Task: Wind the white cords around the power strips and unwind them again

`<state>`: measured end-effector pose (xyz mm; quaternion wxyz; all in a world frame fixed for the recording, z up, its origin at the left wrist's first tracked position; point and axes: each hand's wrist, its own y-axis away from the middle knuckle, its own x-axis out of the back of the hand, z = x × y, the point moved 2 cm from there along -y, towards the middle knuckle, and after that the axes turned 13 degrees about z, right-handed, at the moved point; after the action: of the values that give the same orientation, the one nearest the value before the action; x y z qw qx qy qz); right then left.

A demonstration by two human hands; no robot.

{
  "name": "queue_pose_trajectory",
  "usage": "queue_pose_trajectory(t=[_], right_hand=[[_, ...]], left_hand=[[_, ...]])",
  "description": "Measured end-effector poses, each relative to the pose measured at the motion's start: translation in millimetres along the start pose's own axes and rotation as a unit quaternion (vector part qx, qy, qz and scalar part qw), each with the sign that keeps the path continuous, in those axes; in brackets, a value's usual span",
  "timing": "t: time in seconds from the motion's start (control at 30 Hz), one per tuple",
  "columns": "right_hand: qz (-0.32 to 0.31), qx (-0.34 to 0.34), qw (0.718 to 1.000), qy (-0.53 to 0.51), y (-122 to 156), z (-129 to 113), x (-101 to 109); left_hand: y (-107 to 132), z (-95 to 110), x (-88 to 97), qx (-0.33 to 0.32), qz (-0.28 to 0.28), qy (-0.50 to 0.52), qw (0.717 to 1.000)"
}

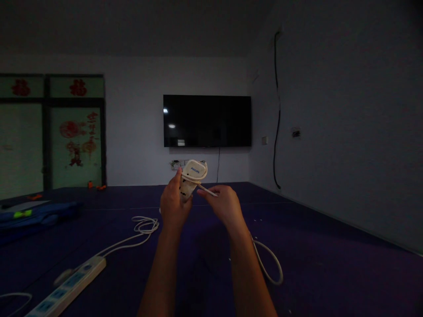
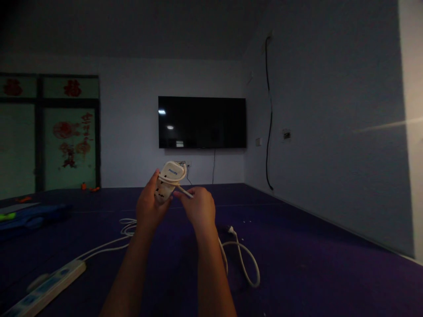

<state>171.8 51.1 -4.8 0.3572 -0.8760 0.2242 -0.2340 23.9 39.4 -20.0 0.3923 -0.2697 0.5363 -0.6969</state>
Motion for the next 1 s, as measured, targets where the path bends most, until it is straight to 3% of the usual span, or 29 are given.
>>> queue_pose_trajectory(t=[0.2, 0.37, 0.57, 0.67, 0.73, 0.9, 1.0], right_hand=[[0.017, -0.010, 0.999, 0.050, 0.3, -0.7, 1.2], [0.059, -0.032, 0.994, 0.089, -0.1, 0.6, 1.7], [0.112, -0.043, 0.991, 0.068, -1.3, 6.0, 1.4], [0.124, -0.055, 0.989, 0.050, -1.5, 8.0, 2.4], [0.127, -0.069, 0.988, 0.045, -1.6, 8.2, 3.7], [0.139, -0.073, 0.987, 0.024, -3.0, 7.5, 6.2], [0.148, -0.058, 0.987, 0.003, -3.9, 7.8, 5.9]], left_hand=[[7.5, 6.1, -10.7, -0.036, 0.017, -0.027, 0.999], [7.2, 9.7, -11.2, -0.061, -0.001, -0.048, 0.997], [0.8, 9.2, -7.7, -0.063, -0.053, 0.005, 0.997], [-1.6, 8.4, -4.0, -0.009, -0.073, 0.088, 0.993], [-2.6, 6.3, -2.2, 0.063, -0.080, 0.167, 0.981], [-4.0, -3.6, -0.7, 0.274, -0.033, 0.301, 0.913], [-4.0, -5.4, -0.3, 0.318, -0.046, 0.332, 0.887]])
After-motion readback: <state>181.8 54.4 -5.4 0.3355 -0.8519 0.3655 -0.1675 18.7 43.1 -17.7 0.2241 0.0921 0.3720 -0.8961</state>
